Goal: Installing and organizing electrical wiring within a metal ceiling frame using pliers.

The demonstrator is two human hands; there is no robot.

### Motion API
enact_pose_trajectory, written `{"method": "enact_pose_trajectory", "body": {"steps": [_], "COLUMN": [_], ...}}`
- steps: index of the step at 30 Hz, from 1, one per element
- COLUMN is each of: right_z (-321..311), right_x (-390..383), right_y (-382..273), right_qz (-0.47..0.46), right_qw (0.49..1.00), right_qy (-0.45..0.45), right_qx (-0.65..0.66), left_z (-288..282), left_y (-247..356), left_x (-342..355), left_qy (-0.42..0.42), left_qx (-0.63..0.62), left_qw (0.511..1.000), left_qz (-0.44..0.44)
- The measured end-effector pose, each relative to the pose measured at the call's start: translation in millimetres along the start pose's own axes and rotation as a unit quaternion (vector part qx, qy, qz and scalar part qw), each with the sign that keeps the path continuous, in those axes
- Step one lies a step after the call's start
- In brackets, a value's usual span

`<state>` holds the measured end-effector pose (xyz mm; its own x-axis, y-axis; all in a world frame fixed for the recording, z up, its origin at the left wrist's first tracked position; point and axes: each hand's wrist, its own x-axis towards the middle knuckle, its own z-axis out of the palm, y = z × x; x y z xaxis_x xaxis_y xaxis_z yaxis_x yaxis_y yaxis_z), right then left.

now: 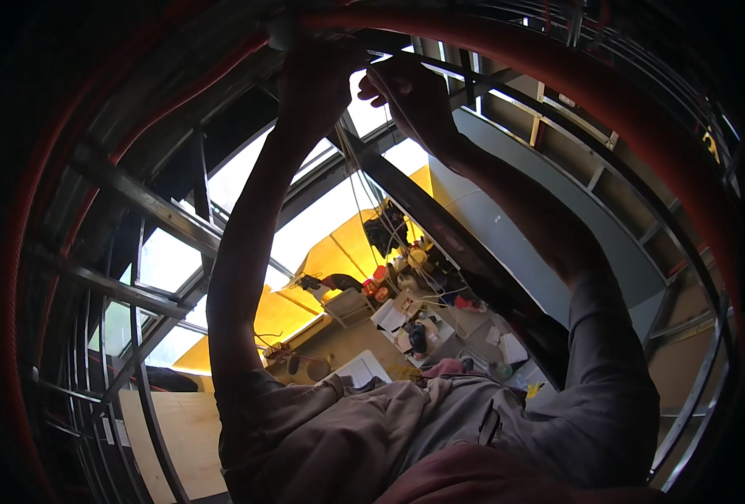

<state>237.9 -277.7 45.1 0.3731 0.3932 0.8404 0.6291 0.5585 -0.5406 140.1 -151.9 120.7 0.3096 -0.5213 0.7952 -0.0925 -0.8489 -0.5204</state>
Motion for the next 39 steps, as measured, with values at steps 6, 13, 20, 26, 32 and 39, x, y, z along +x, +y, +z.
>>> {"method": "enact_pose_trajectory", "body": {"steps": [6, 13, 20, 26, 32, 39], "right_z": [-2.6, -4.2, 1.3, 12.3, -17.7, -28.8], "right_x": [-2.2, 2.2, 7.1, 4.2, 6.3, 11.4], "right_y": [-2.3, -1.7, -6.2, -14.4, 9.4, -9.0], "right_qz": [-0.017, -0.036, -0.003, 0.056, -0.065, 0.147], "right_qw": [0.999, 0.982, 0.991, 0.993, 0.992, 0.959], "right_qy": [0.021, 0.032, 0.065, 0.044, -0.097, -0.164], "right_qx": [-0.041, -0.181, -0.113, -0.089, 0.056, 0.179], "left_z": [3.8, 6.7, -4.8, -6.5, 4.3, -1.7], "left_y": [0.7, -2.0, 2.3, 0.4, -6.7, -4.6], "left_x": [0.5, 0.8, 2.6, -3.5, -4.9, -1.1], "left_qy": [-0.003, 0.014, -0.003, -0.046, -0.026, -0.040], "left_qx": [0.035, 0.008, -0.002, 0.004, 0.005, -0.027], "left_qw": [0.999, 1.000, 0.999, 0.998, 1.000, 0.999], "left_qz": [0.002, -0.021, -0.041, -0.043, -0.008, -0.012]}}
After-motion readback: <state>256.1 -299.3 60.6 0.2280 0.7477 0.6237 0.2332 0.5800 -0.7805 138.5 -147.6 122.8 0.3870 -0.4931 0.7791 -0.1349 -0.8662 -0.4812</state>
